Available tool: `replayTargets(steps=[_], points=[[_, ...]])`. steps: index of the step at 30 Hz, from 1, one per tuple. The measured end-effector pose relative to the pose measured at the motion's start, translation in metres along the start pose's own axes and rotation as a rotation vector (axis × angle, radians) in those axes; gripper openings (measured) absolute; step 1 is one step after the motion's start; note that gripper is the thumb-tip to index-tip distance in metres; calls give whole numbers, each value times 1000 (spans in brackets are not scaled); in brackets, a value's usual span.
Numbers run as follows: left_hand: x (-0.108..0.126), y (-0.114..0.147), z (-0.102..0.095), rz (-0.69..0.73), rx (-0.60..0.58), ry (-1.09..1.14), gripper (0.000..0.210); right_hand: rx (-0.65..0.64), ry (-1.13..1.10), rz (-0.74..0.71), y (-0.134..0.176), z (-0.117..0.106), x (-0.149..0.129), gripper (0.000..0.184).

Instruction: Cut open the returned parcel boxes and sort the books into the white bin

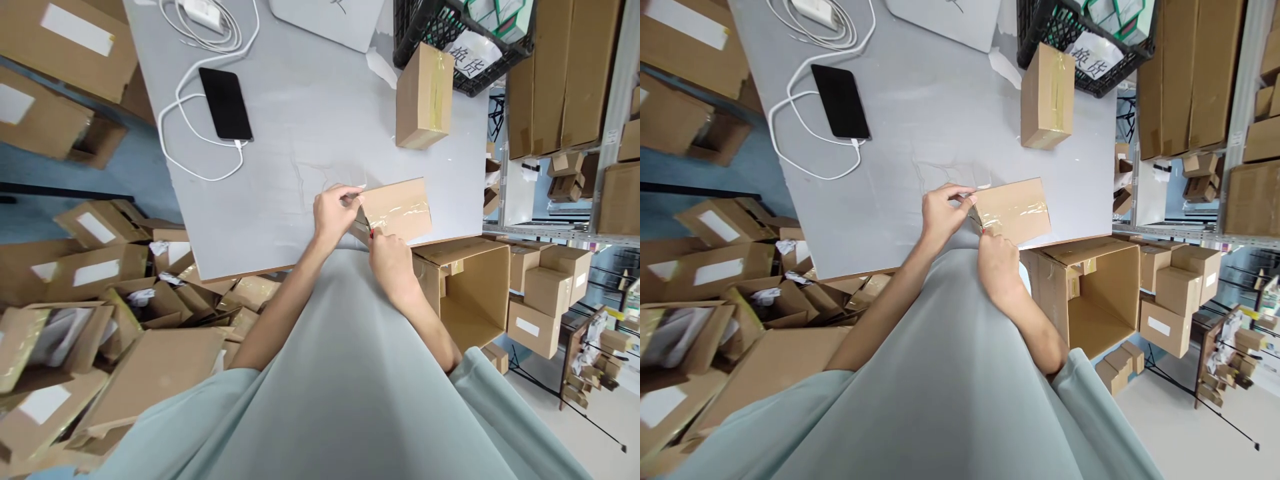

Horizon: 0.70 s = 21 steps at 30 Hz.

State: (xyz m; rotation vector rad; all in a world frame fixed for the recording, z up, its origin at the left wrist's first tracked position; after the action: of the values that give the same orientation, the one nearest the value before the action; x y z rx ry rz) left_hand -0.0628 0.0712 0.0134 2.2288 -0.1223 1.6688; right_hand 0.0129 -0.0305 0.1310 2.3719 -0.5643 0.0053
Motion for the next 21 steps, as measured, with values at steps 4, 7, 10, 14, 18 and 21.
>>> replayTargets(steps=[4,7,10,14,18,21], points=[[-3,-4,1,2,1,3,22,22,-16,-73,-9,2,3,38],[-7,-5,1,8,43,-11,20,-6,5,-98,-6,5,8,36],[-11,-2,5,46,89,-13,20,-46,34,-91,6,6,18,35],[-17,1,9,83,122,28,25,-104,21,-151,21,0,36,34],[-21,0,9,79,140,58,41,-147,-33,-218,21,-4,63,33],[-24,6,7,64,97,78,59,-97,-132,-263,9,-1,85,33]])
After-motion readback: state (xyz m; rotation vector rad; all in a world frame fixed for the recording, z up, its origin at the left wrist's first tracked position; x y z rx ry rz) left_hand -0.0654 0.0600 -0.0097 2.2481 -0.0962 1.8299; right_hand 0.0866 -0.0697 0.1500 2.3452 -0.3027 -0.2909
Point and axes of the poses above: each hand's wrist, its own y-axis away from the middle knuckle, its own z-axis out of the palm, x = y × z, the point moved 5 cm from there along -y, towards the middle knuckle, and after that the axes turned 2 degrees about x, right-handed, at the moved point
